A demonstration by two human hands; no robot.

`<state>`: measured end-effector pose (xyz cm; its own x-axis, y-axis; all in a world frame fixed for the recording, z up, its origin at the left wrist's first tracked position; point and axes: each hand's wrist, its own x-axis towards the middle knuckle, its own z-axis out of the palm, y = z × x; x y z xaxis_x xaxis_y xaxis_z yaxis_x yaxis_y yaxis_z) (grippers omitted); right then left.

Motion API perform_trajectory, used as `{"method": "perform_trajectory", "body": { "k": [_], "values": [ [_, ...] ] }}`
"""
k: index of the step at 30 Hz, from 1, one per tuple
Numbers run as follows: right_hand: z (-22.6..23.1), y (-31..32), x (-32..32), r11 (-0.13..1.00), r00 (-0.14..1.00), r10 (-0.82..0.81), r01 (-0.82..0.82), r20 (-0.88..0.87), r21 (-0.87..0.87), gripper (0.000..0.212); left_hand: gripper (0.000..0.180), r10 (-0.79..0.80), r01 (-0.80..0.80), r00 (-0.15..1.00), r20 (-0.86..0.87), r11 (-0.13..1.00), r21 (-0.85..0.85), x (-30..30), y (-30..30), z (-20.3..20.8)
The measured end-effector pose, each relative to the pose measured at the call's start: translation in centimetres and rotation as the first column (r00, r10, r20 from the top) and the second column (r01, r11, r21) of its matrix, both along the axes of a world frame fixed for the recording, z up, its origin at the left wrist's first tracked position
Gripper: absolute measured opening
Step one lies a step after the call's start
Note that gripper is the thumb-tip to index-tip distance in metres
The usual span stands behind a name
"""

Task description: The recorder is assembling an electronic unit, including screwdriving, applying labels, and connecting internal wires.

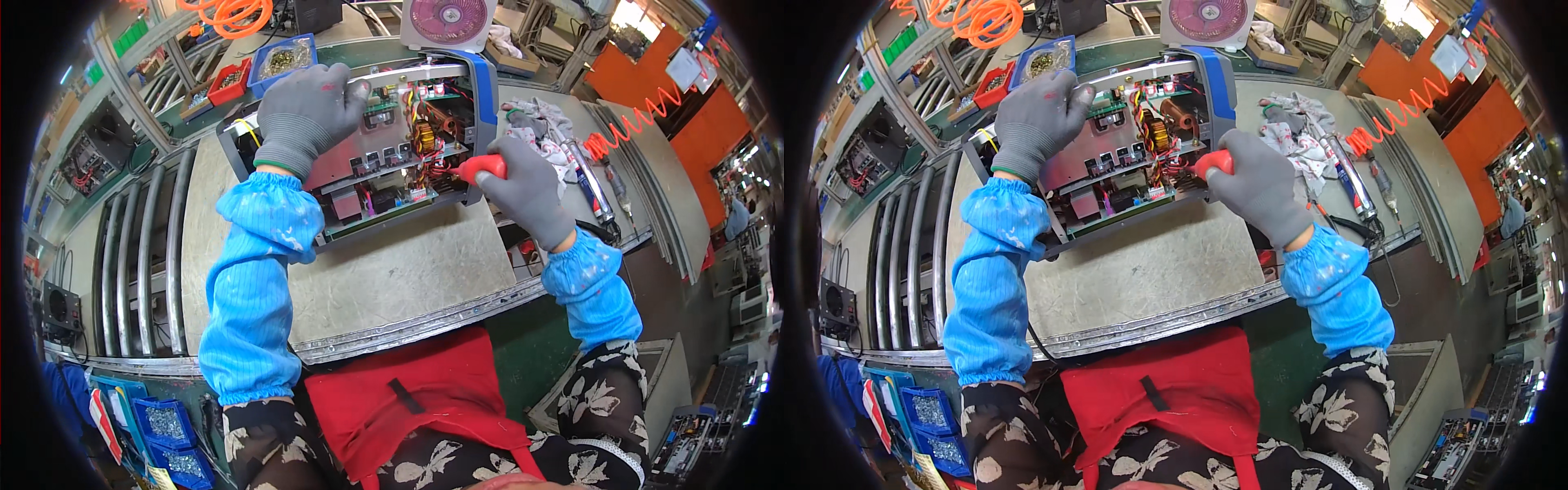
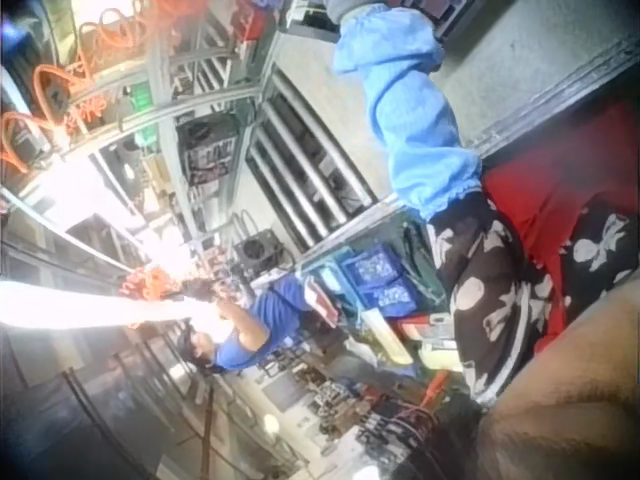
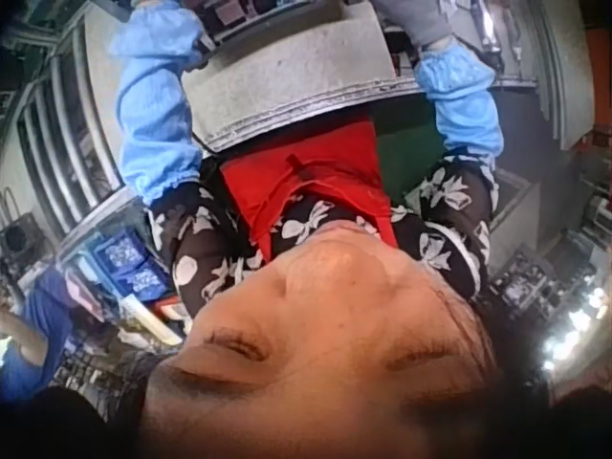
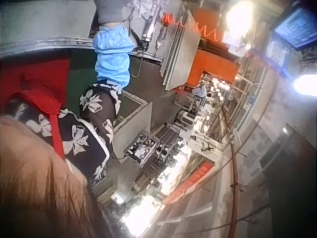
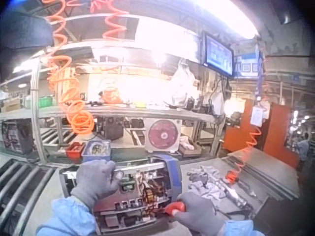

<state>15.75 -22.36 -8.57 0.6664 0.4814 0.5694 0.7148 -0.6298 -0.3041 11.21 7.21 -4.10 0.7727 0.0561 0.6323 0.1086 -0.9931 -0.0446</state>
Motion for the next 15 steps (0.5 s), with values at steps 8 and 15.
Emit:
{"method": "perform_trajectory", "body": {
  "k": [8, 15],
  "values": [
    [-0.1, 2.6, 1.2, 0.985, 0.995, 0.033, -0.016, 0.095, -0.172, 0.021, 0.036, 0.008, -0.008, 1.0, 0.026, 1.0, 0.017, 0.2, 0.6, 0.1],
    [-0.5, 3.0, 1.7, 0.97, 0.993, 0.046, -0.018, 0.108, -0.243, 0.021, 0.038, 0.02, -0.02, 0.999, 0.026, 1.0, 0.01, 0.4, 0.7, -0.1]
  ]
}}
